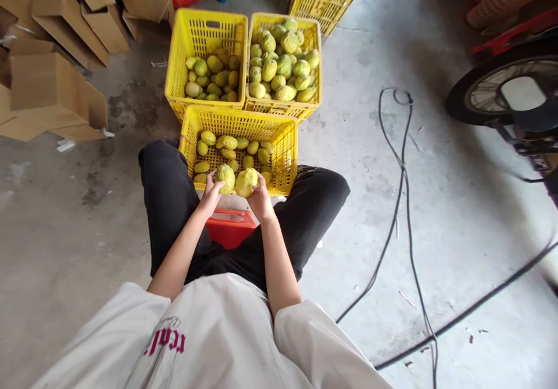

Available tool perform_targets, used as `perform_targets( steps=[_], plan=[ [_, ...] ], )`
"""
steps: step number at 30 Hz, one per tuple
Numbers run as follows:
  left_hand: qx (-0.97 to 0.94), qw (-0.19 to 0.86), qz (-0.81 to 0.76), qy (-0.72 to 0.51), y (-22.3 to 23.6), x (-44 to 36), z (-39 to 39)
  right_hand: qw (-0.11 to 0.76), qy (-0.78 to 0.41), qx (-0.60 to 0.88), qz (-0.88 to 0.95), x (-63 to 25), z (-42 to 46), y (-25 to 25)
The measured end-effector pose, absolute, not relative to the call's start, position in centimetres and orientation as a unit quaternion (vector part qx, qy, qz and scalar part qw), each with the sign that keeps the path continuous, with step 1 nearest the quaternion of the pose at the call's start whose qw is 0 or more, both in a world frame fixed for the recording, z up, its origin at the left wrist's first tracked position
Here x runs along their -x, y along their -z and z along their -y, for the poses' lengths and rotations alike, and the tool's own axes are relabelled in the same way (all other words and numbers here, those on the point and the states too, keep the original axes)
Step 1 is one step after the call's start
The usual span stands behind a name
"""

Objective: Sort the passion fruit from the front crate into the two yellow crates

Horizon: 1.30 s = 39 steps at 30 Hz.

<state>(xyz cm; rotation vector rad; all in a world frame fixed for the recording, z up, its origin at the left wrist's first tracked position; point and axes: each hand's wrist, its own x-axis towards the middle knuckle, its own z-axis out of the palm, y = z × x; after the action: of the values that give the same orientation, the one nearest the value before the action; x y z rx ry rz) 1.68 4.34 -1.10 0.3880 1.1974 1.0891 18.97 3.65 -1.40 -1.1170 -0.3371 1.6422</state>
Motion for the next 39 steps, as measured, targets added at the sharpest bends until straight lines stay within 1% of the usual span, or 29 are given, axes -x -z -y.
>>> perform_targets(
  steps=[6,12,16,19,22,26,30,35,39],
  plan=[
    [-0.197,0.637,-0.535,-0.518,0.7,-1.4,-4.5,0.522,-0.686,0.478,0.169,-19.0,-3.4,0.7],
    [-0.225,0.677,-0.499,-0.492,0.3,-1.4,-4.2,0.516,-0.695,0.452,0.219,-18.9,-3.0,-0.7],
    [-0.247,0.673,-0.5,-0.487,0.8,-1.5,-3.9,0.526,-0.699,0.428,0.228,-19.0,-2.6,-1.1],
    [-0.261,0.65,-0.526,-0.483,1.1,-1.5,-3.9,0.511,-0.702,0.437,0.233,-19.0,-2.5,-1.0],
    [-0.227,0.671,-0.517,-0.481,1.1,-1.5,-4.0,0.503,-0.689,0.465,0.235,-19.0,-2.7,-0.3],
    [-0.173,0.696,-0.5,-0.485,0.9,-1.4,-4.1,0.522,-0.674,0.471,0.224,-19.1,-3.3,0.9],
    [-0.188,0.69,-0.501,-0.488,0.9,-1.2,-4.4,0.539,-0.678,0.454,0.208,-19.4,-3.6,1.6],
    [-0.199,0.656,-0.504,-0.526,0.6,-1.2,-4.6,0.518,-0.667,0.474,0.248,-19.4,-3.1,1.3],
    [-0.202,0.658,-0.513,-0.514,-0.2,-1.8,-4.2,0.518,-0.667,0.462,0.272,-19.1,-2.9,1.0]
  ],
)
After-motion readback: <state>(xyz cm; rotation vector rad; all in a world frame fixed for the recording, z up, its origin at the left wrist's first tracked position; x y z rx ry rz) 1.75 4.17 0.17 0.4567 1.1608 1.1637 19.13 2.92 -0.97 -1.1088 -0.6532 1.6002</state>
